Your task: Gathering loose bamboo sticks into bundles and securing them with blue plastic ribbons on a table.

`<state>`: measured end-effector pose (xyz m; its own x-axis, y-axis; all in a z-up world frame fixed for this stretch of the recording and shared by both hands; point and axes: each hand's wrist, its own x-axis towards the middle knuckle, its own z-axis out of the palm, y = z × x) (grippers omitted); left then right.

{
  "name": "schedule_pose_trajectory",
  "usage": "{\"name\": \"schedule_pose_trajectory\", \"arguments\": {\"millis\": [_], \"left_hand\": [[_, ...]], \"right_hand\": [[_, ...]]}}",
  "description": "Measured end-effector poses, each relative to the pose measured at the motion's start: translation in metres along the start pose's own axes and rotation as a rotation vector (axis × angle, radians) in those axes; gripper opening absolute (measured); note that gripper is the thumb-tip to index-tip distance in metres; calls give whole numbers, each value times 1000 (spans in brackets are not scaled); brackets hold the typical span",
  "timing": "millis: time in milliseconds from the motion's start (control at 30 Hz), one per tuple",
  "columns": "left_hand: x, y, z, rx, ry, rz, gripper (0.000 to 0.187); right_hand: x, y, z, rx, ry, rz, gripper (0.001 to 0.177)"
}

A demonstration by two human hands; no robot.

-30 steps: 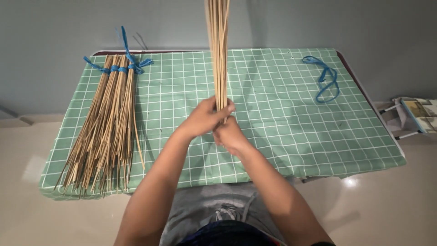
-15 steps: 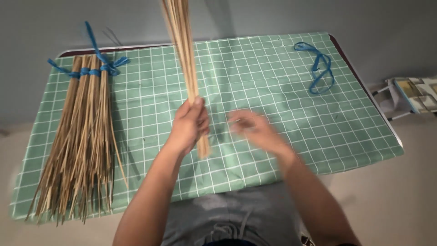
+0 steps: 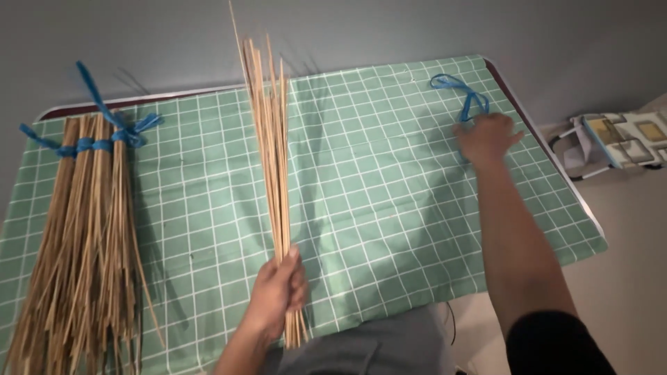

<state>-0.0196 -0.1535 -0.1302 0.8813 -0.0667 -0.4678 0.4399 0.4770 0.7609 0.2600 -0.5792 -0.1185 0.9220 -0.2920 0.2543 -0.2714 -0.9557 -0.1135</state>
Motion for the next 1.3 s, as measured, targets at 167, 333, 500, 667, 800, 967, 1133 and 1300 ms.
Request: {"name": "schedule_pose_trajectory", "arguments": {"millis": [167,333,500,667,800,967,1133,1300], "left_hand": [[2,-2,-8,-17,-24,18,49],[2,12,8,-63,8,-2,42],[-4,41,45,-20,-18,189,23],[-29,74,72,64,-89,452,43],[-13,67,70,89,-85,450,33],[-22,62,63,-47,-80,347,16],[-41,76,62,-289,-158,247,11],[-48,88,33,-215,-63,296,16]], "right_hand": [[17,3,26,-19,63,-171,23],[-27,-53,-42,585,-24,-233,12],[-109,-107,-106,1630,-419,-358,17],[-194,-148,-117,1618,-478,-513,17],[-219,-161,-106,1729,-511,-518,18],[-235,-173,-102,1857,-492,-393,43],[-277,-183,-105,1501,-674,-651,101],[-267,-150,-74,1411,-732,-538,26]]}}
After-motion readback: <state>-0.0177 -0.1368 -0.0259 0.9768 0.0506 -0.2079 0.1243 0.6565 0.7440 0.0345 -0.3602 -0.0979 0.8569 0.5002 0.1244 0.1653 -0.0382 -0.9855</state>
